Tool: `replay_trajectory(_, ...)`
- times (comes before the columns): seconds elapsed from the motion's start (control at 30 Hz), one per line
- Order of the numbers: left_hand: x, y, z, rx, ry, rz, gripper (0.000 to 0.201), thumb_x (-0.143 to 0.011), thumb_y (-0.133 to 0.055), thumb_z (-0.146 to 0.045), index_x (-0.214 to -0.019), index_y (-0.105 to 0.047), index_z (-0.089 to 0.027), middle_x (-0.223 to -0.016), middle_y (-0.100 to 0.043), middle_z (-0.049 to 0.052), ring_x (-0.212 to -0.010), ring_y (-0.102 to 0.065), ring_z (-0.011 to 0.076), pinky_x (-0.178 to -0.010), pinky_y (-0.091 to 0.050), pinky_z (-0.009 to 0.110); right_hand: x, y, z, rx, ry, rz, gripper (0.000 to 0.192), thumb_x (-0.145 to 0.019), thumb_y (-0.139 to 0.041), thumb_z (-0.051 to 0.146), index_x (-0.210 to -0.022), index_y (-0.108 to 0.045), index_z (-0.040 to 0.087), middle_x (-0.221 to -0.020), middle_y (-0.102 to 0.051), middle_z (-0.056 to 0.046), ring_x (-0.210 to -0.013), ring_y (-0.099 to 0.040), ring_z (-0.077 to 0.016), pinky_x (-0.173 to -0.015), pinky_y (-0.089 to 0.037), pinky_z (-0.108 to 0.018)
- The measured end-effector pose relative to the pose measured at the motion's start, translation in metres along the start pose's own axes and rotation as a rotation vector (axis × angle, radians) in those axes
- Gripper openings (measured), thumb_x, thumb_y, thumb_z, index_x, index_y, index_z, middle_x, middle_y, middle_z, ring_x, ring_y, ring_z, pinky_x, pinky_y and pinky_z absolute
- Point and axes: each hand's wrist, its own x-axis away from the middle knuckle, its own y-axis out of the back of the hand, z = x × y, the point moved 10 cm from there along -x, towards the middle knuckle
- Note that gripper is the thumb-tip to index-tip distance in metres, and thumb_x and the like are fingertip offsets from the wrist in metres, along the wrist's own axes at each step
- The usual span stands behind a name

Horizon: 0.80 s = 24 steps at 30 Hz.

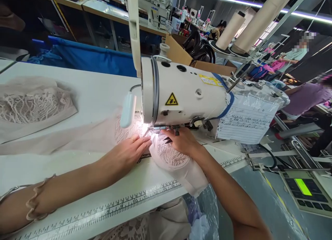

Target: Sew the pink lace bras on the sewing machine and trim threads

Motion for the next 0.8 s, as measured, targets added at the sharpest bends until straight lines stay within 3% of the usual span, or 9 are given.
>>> replay_trajectory(0.17,0.000,0.000,0.005,0.040,0.056,-0.029,0.038,-0.084,-0.033,0.009,-0.105,-0.059,-0.008,-0.092,-0.063,0.012,-0.070,-0.046,0.0214,-0.060,-0.037,0.032,-0.002,0.005,0.020,0.015,0.150,0.036,0.062,-0.083,-0.041,-0.001,-0.128,-0.068,0.034,-0.099,-0.074,-0.001,-0.080,-0.062,-0.0164,-0.074,-0.044,-0.029)
replay_trajectory(0.33,0.002,0.002,0.012,0.039,0.054,-0.054,0.040,-0.083,-0.037,0.008,-0.114,-0.057,-0.009,-0.098,-0.064,0.011,-0.071,-0.045,0.0204,-0.059,-0.033,0.031,-0.004,0.001,0.021,0.020,0.117,0.099,0.062,-0.083,-0.044,0.001,-0.132,-0.065,0.033,-0.097,-0.072,-0.002,-0.080,-0.059,-0.0161,-0.068,-0.042,-0.026)
replay_trajectory(0.57,0.004,-0.002,0.031,0.056,0.075,-0.099,0.030,-0.092,-0.043,0.000,-0.110,-0.061,-0.015,-0.106,-0.068,0.009,-0.078,-0.051,0.0218,-0.065,-0.035,0.033,-0.002,-0.010,0.025,0.068,0.068,0.193,0.073,-0.078,-0.044,0.000,-0.143,-0.053,0.031,-0.101,-0.069,-0.004,-0.087,-0.058,-0.0188,-0.067,-0.041,-0.027)
replay_trajectory(0.8,0.004,-0.004,0.052,0.183,0.090,-0.093,0.036,-0.098,-0.034,-0.003,-0.108,-0.065,-0.020,-0.113,-0.070,0.006,-0.086,-0.057,0.0214,-0.067,-0.037,0.032,0.000,-0.010,0.024,0.024,0.000,0.165,0.078,-0.072,-0.044,-0.002,-0.140,-0.055,0.033,-0.107,-0.071,-0.002,-0.097,-0.061,-0.0201,-0.060,-0.038,-0.027)
